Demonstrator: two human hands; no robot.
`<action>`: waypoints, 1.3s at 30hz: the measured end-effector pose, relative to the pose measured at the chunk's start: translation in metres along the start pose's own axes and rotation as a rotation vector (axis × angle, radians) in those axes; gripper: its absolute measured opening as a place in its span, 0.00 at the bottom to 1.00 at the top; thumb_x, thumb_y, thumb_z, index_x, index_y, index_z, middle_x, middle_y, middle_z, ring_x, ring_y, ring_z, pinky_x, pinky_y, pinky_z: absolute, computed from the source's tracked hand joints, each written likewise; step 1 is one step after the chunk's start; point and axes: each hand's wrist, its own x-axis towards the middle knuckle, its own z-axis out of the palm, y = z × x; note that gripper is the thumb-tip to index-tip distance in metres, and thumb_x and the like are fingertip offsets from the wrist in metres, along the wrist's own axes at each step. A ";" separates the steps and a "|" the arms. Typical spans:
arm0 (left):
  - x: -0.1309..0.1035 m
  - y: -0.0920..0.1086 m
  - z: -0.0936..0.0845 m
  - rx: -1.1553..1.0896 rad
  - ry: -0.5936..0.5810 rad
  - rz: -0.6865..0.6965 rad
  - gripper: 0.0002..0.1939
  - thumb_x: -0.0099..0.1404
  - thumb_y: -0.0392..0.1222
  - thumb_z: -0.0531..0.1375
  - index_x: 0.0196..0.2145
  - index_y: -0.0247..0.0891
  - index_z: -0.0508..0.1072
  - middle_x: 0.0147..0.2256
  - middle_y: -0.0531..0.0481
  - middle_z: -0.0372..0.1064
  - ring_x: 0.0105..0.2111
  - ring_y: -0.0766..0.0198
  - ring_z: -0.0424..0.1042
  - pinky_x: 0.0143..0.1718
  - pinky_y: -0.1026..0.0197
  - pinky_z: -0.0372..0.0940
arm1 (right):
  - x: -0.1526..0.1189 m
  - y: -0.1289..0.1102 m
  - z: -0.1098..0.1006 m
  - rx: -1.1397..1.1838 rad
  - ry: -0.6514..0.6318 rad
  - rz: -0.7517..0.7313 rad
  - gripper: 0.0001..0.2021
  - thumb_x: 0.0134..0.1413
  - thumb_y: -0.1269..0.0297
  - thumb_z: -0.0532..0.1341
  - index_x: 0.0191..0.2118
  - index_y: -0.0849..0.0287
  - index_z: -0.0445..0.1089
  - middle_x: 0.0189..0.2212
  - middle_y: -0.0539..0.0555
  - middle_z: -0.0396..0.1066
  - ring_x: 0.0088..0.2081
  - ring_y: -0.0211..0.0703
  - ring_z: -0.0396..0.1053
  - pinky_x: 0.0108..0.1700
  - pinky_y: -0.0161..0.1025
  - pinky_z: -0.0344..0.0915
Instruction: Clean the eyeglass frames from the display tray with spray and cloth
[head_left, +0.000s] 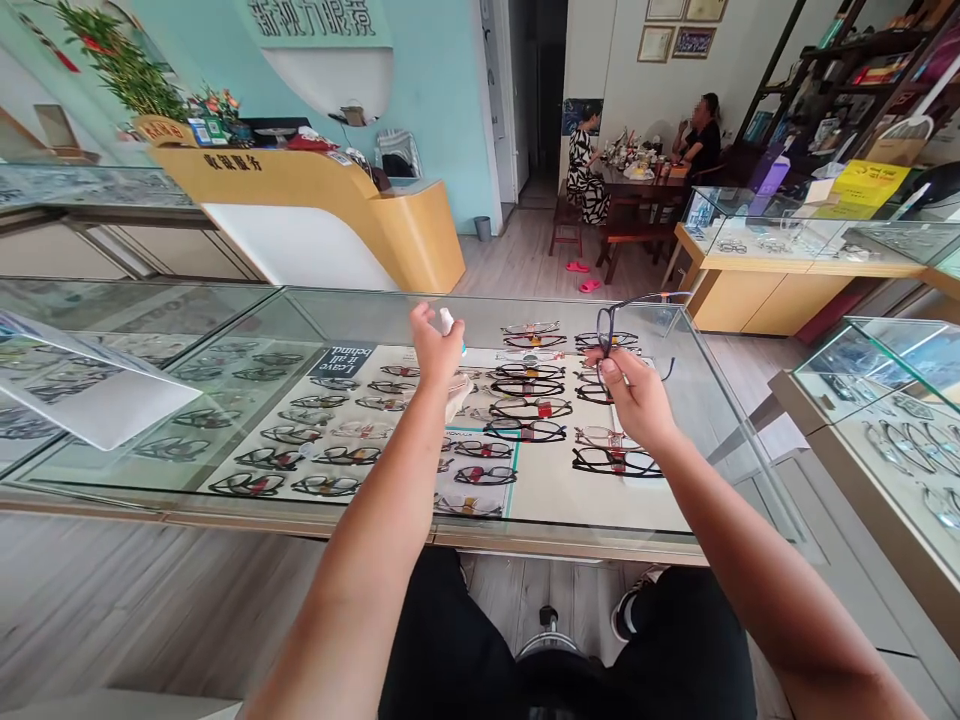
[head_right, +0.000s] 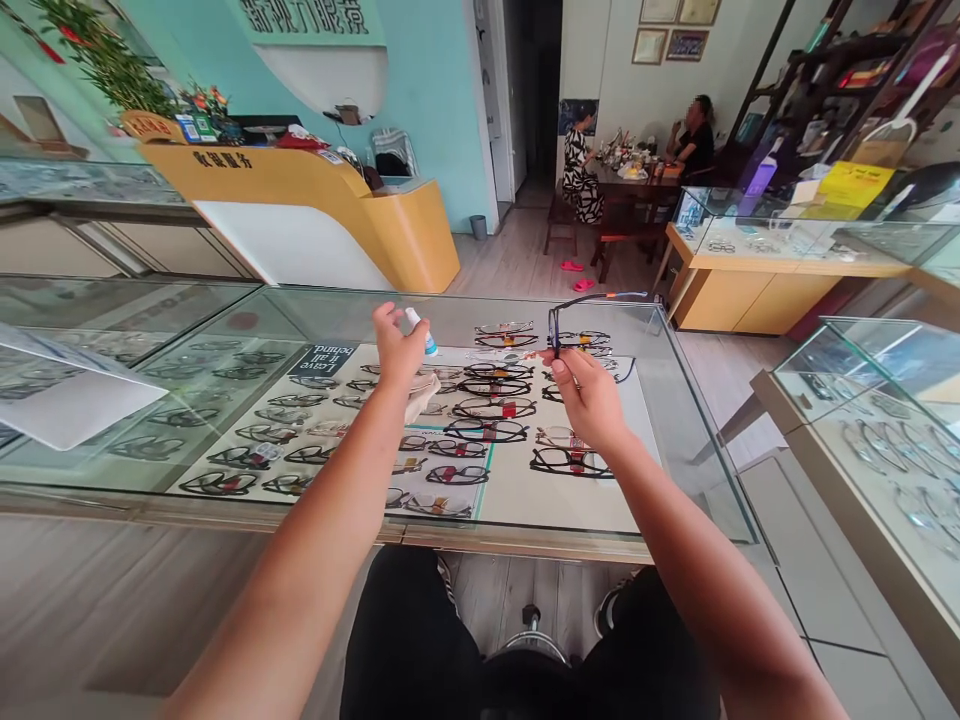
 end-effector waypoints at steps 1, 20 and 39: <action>0.003 -0.004 -0.001 0.009 -0.011 -0.027 0.31 0.67 0.38 0.72 0.63 0.41 0.65 0.64 0.36 0.73 0.68 0.47 0.70 0.68 0.45 0.63 | 0.000 0.001 0.000 0.005 -0.003 0.007 0.28 0.83 0.37 0.50 0.46 0.51 0.80 0.49 0.61 0.85 0.51 0.59 0.80 0.55 0.54 0.73; -0.066 0.096 0.000 -0.624 -0.809 -0.210 0.29 0.65 0.76 0.61 0.40 0.46 0.71 0.37 0.43 0.70 0.42 0.47 0.76 0.34 0.48 0.74 | 0.003 -0.013 -0.006 0.326 -0.053 0.119 0.29 0.74 0.28 0.59 0.44 0.50 0.80 0.45 0.57 0.83 0.44 0.52 0.76 0.48 0.49 0.74; -0.116 0.090 0.025 -0.373 -0.953 -0.032 0.27 0.69 0.71 0.60 0.34 0.43 0.75 0.33 0.48 0.71 0.34 0.59 0.70 0.33 0.58 0.70 | -0.003 -0.019 0.008 0.428 -0.274 0.172 0.30 0.76 0.29 0.57 0.45 0.51 0.81 0.43 0.55 0.81 0.45 0.51 0.74 0.55 0.49 0.72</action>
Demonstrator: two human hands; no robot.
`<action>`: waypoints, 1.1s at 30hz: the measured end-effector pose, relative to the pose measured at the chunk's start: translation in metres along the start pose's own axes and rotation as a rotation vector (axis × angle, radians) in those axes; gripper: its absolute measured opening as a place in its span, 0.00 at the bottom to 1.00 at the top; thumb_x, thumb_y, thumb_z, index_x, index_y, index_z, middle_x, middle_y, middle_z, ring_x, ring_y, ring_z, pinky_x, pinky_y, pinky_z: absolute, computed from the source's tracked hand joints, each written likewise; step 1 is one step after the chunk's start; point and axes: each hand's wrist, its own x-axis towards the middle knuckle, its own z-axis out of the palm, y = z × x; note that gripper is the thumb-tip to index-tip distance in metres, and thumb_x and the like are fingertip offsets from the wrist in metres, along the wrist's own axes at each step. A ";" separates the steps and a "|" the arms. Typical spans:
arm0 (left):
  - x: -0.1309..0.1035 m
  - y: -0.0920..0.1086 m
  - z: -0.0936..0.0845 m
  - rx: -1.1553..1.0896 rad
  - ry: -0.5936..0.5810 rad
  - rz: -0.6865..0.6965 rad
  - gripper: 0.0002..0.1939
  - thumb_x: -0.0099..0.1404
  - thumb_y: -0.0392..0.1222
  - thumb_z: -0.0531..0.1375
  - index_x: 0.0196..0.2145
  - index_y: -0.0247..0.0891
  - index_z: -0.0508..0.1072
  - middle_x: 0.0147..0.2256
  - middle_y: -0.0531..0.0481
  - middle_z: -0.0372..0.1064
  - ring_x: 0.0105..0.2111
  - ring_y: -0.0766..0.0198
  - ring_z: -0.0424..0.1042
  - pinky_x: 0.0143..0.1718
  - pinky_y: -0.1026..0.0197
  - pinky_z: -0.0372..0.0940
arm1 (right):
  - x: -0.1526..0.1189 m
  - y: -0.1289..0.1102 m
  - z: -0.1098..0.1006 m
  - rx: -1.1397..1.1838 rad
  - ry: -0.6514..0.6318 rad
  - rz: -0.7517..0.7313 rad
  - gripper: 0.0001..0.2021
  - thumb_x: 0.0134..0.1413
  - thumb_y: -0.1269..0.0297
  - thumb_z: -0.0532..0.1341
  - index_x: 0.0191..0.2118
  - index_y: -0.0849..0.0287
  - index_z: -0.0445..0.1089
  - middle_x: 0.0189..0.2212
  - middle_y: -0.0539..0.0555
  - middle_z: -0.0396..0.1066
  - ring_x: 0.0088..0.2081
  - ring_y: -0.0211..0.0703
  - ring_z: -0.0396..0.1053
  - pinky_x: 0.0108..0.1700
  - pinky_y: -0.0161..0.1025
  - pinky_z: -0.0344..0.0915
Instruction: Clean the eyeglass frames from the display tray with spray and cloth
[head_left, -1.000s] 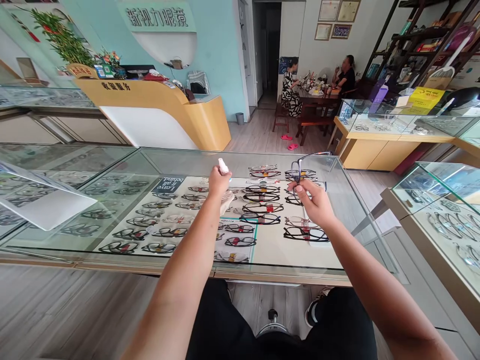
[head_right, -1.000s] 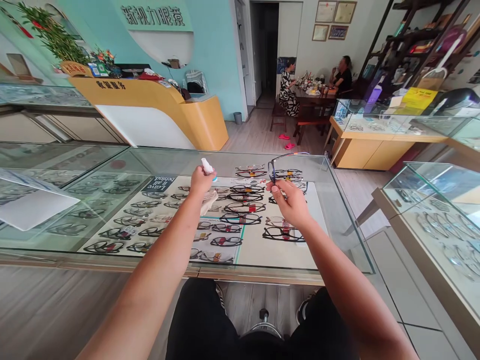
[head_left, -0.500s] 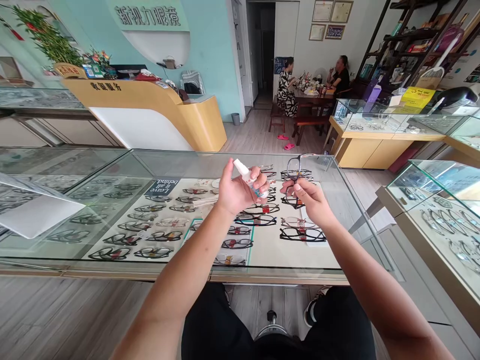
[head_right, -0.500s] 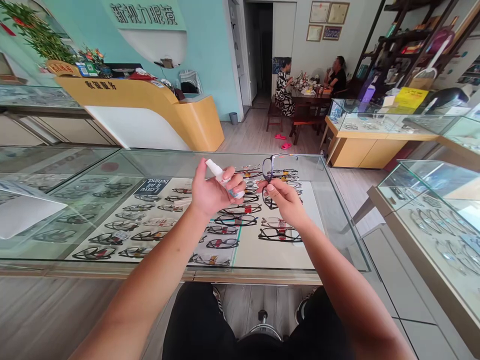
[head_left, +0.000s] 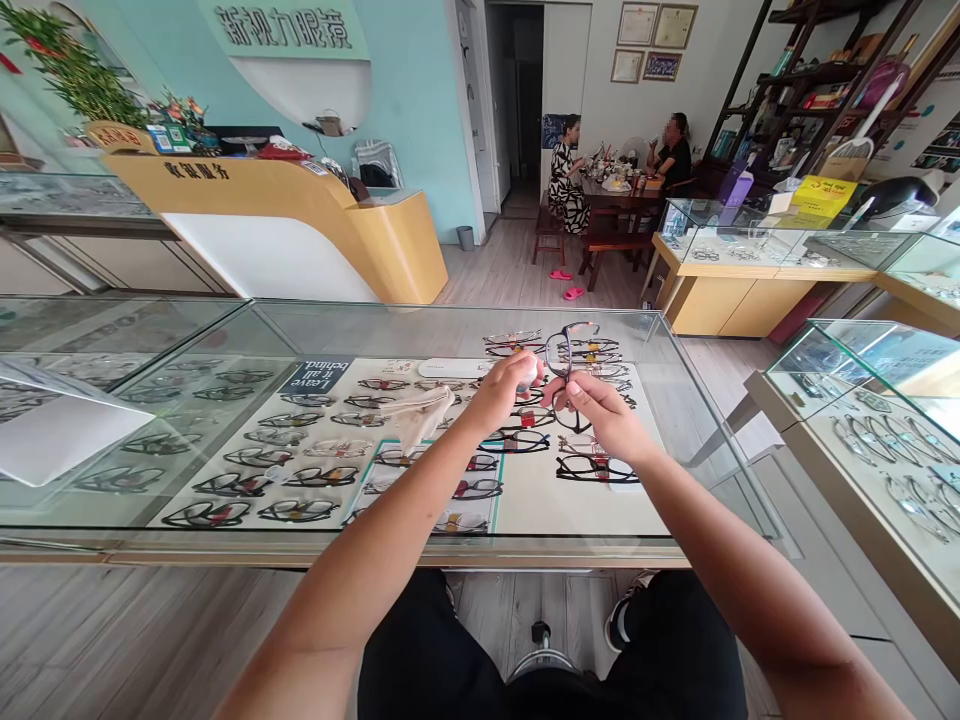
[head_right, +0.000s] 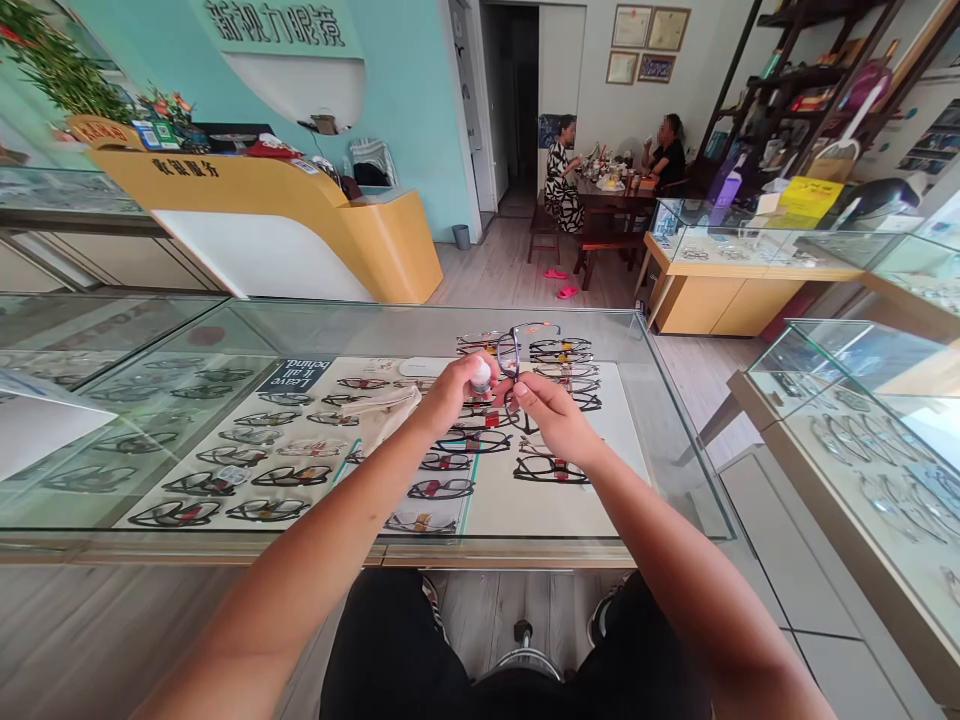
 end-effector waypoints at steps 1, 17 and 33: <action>0.000 -0.002 0.000 0.022 -0.013 0.004 0.26 0.70 0.70 0.59 0.35 0.43 0.76 0.34 0.48 0.72 0.34 0.58 0.70 0.34 0.58 0.70 | 0.000 0.001 0.001 0.010 -0.009 0.000 0.30 0.75 0.29 0.58 0.45 0.52 0.81 0.44 0.55 0.81 0.45 0.51 0.74 0.55 0.48 0.72; -0.012 0.011 0.010 0.170 -0.006 -0.008 0.26 0.74 0.70 0.56 0.37 0.43 0.72 0.37 0.49 0.69 0.39 0.56 0.69 0.42 0.57 0.70 | 0.001 0.000 -0.006 0.109 0.157 0.029 0.28 0.75 0.29 0.59 0.47 0.48 0.83 0.41 0.54 0.80 0.44 0.52 0.71 0.55 0.50 0.68; -0.015 0.016 0.011 0.226 0.008 0.075 0.28 0.74 0.72 0.56 0.38 0.43 0.72 0.37 0.48 0.71 0.39 0.55 0.71 0.47 0.53 0.73 | 0.003 0.000 -0.007 0.161 0.225 0.031 0.30 0.72 0.27 0.61 0.46 0.49 0.83 0.42 0.53 0.81 0.42 0.49 0.70 0.53 0.48 0.68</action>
